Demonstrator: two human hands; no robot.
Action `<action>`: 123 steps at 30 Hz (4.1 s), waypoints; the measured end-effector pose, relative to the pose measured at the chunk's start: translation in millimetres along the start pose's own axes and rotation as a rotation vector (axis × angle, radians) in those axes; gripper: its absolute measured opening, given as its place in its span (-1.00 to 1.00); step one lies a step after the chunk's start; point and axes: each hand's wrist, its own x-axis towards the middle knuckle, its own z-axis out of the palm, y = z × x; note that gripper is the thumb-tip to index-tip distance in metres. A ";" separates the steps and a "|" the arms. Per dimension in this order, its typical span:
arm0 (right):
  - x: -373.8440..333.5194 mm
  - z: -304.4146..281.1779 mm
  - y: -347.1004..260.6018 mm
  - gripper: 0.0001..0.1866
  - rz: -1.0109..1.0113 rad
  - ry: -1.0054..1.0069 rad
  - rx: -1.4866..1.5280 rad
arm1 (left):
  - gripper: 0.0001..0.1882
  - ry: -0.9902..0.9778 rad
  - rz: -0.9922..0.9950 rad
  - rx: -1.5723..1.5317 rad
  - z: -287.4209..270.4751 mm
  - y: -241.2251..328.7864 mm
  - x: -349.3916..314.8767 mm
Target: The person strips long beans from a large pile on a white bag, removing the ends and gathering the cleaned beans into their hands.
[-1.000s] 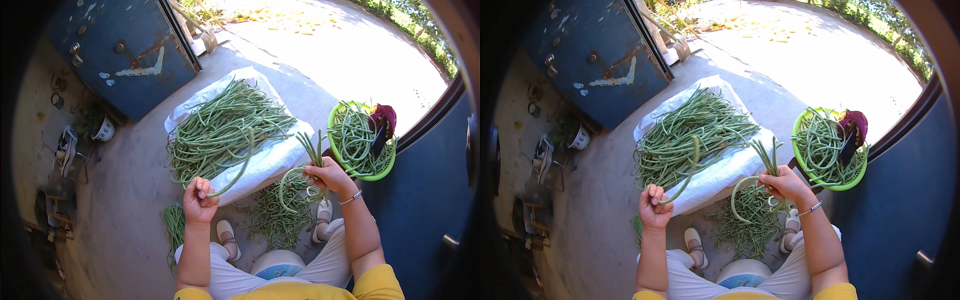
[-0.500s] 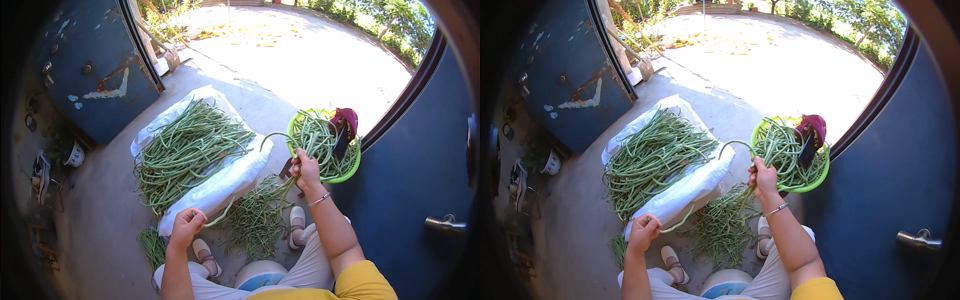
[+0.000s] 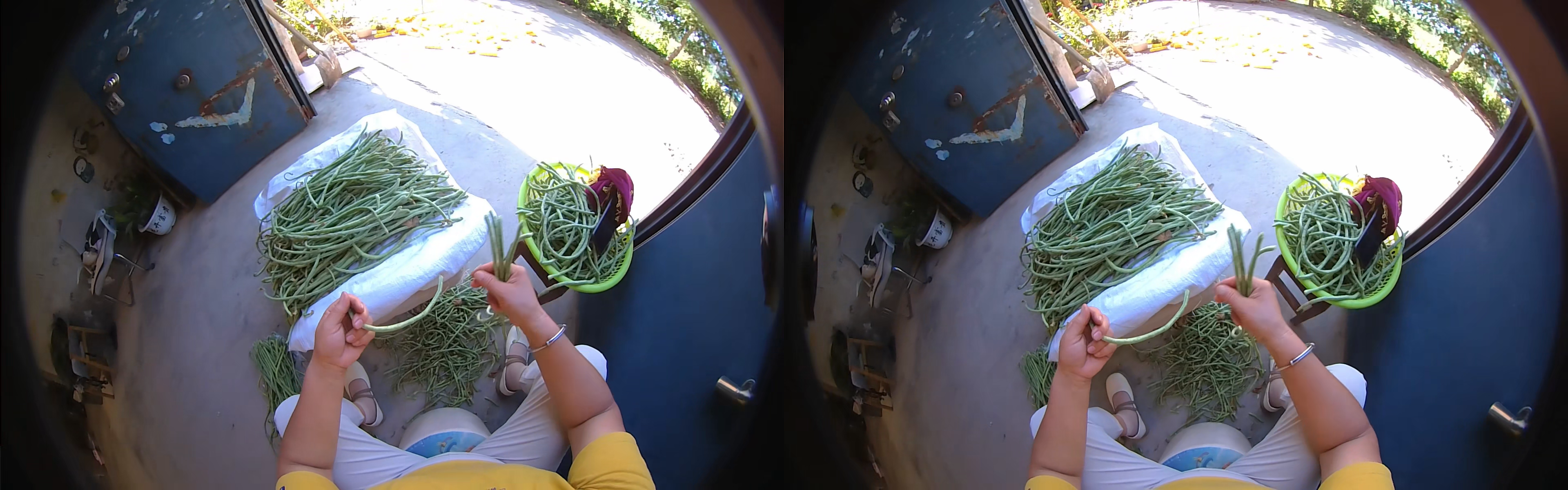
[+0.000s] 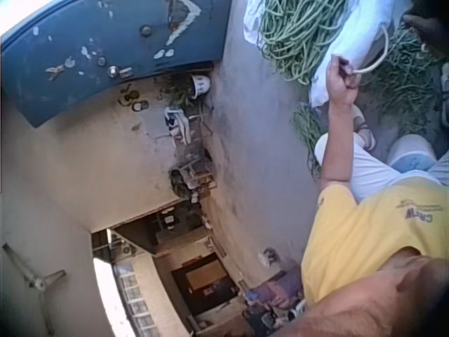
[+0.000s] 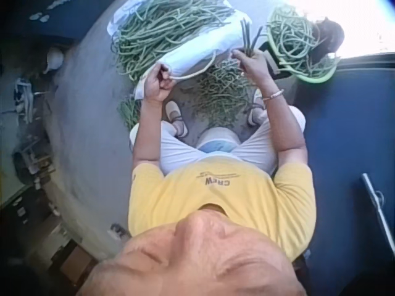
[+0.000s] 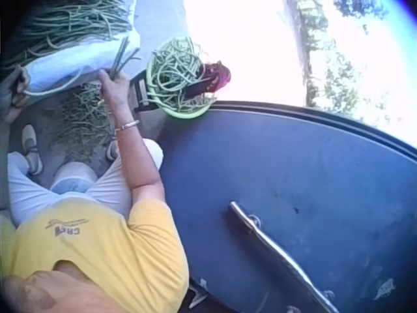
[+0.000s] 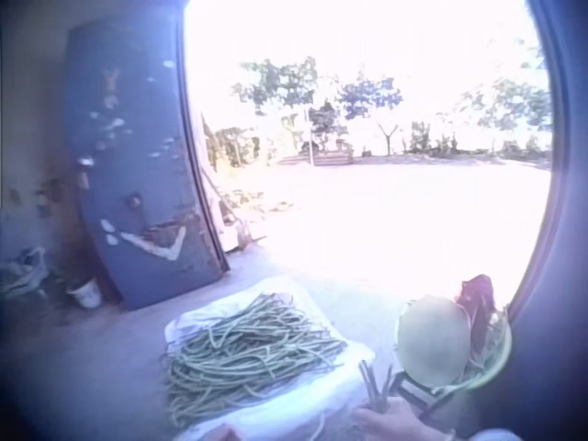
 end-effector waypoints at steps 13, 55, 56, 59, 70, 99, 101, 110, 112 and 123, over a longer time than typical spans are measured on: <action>-7.8 57.7 -0.8 -0.87 0.079 -0.342 -0.174 | -0.68 0.268 0.129 0.181 8.7 -8.3 9.8; 13.9 42.9 1.9 -0.79 0.132 -0.296 0.509 | -0.76 -0.019 -0.182 0.986 10.3 -36.5 1.2; 13.8 44.7 1.7 -0.79 0.128 -0.272 0.493 | -0.74 0.024 -0.243 0.905 16.2 -36.7 1.4; 14.4 50.4 3.6 -0.80 0.091 -0.227 0.464 | -0.69 -0.025 -0.291 0.590 13.1 -53.2 2.1; 16.0 52.9 2.8 -0.83 -0.010 -0.089 0.377 | -0.84 -0.029 -0.402 0.276 18.5 -54.4 -2.3; 4.3 33.2 -7.0 -0.57 0.226 -0.315 0.552 | -0.84 0.415 0.346 1.147 11.2 -5.0 -6.4; 3.3 30.7 -13.4 -0.55 0.158 -0.326 0.592 | -0.85 0.417 0.382 1.230 6.7 -4.4 -7.3; 18.0 23.7 -8.3 -0.73 -0.010 -0.044 0.281 | -0.87 0.260 0.502 1.507 21.4 -9.8 -9.9; 19.2 22.5 -8.0 -0.78 -0.011 -0.030 0.326 | -0.85 0.272 0.379 1.338 10.2 -10.7 -11.9; 16.4 24.4 -5.1 -0.82 0.029 -0.075 0.462 | -0.78 0.325 0.262 0.856 0.1 3.0 -9.6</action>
